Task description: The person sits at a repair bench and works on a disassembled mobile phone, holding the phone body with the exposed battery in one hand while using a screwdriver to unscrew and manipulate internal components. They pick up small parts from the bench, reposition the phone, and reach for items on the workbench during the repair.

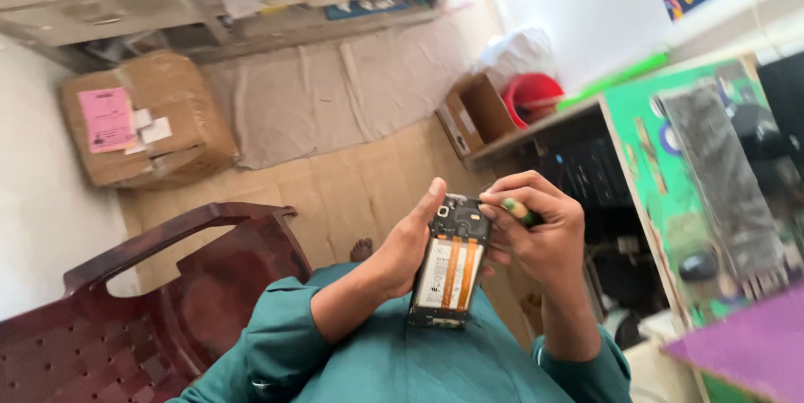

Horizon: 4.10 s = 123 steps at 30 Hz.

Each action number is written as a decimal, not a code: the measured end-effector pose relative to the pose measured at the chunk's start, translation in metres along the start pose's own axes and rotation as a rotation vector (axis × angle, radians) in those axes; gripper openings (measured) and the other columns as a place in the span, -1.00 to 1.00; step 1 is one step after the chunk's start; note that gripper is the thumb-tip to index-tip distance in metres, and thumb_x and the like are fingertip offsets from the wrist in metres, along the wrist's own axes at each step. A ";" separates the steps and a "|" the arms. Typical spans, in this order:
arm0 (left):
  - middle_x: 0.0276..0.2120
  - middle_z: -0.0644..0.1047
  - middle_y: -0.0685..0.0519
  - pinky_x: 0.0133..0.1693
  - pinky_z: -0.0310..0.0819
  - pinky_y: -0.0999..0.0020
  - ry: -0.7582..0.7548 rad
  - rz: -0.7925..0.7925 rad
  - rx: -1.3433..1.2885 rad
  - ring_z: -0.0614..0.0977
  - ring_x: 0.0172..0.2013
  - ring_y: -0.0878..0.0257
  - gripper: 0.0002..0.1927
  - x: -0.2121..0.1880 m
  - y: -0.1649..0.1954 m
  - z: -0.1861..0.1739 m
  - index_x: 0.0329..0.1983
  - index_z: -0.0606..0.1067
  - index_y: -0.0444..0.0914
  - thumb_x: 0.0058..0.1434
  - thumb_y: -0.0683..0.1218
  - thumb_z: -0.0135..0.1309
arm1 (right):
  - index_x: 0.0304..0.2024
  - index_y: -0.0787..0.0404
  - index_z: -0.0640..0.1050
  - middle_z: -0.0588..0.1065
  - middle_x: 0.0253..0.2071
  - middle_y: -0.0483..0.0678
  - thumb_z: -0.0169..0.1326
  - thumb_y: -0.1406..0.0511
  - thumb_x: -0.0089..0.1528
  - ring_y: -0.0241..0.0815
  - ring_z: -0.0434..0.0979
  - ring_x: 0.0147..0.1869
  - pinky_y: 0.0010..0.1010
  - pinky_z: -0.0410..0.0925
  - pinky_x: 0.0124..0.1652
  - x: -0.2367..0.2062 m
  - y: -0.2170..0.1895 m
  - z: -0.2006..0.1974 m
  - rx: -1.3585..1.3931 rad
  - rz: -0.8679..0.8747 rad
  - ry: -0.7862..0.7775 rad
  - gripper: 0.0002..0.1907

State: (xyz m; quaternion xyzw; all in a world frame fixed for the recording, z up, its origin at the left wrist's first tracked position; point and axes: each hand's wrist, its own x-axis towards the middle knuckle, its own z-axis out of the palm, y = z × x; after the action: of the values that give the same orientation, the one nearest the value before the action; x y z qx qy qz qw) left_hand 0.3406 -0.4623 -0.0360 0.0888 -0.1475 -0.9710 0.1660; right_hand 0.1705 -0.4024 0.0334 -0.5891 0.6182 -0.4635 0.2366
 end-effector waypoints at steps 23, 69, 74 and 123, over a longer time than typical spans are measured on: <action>-0.23 0.63 -0.25 -0.20 0.67 0.10 0.126 -0.009 0.001 0.71 -0.28 -0.07 -0.22 0.083 0.008 0.018 0.22 0.45 -0.32 0.43 0.41 -0.32 | -0.25 0.31 0.53 0.44 -0.55 -0.19 0.21 0.42 0.25 -0.51 0.30 -0.64 -0.61 0.13 -0.65 0.044 0.038 -0.046 0.384 0.363 -0.014 -0.90; -0.27 0.65 -0.27 -0.24 0.64 0.23 0.232 0.083 0.254 0.71 -0.29 0.06 -0.65 0.047 -0.026 0.050 0.00 0.48 -0.53 0.29 -0.14 0.01 | -0.21 0.38 0.53 0.44 -0.40 -0.16 0.11 0.43 0.29 -0.52 0.22 -0.54 -0.65 0.07 -0.56 -0.010 0.050 -0.052 0.550 0.412 -0.039 -0.92; -0.28 0.66 -0.07 -0.23 0.66 0.31 0.270 0.149 0.321 0.72 -0.28 0.18 -0.65 0.042 -0.024 0.054 0.06 0.55 -0.46 0.36 -0.08 0.09 | -0.06 0.44 0.62 0.38 -0.47 -0.17 -0.03 0.35 0.45 -0.50 0.22 -0.47 -0.67 0.11 -0.44 -0.013 0.046 -0.052 0.620 0.376 0.183 -0.73; -0.24 0.70 -0.04 -0.19 0.63 0.43 0.675 0.947 1.317 0.77 -0.26 0.28 -0.69 0.033 -0.027 0.066 0.13 0.58 -0.28 0.32 -0.19 0.16 | -0.22 0.26 0.56 0.49 -0.31 -0.06 0.23 0.27 0.28 -0.29 0.52 -0.31 -0.47 0.35 -0.34 -0.041 -0.005 -0.047 -0.201 -0.106 0.274 -0.82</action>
State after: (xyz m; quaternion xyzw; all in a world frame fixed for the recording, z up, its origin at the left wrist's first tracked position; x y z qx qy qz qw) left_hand 0.2872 -0.4324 0.0131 0.3783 -0.6421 -0.4398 0.5012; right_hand 0.1409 -0.3493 0.0487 -0.5727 0.6560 -0.4872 0.0653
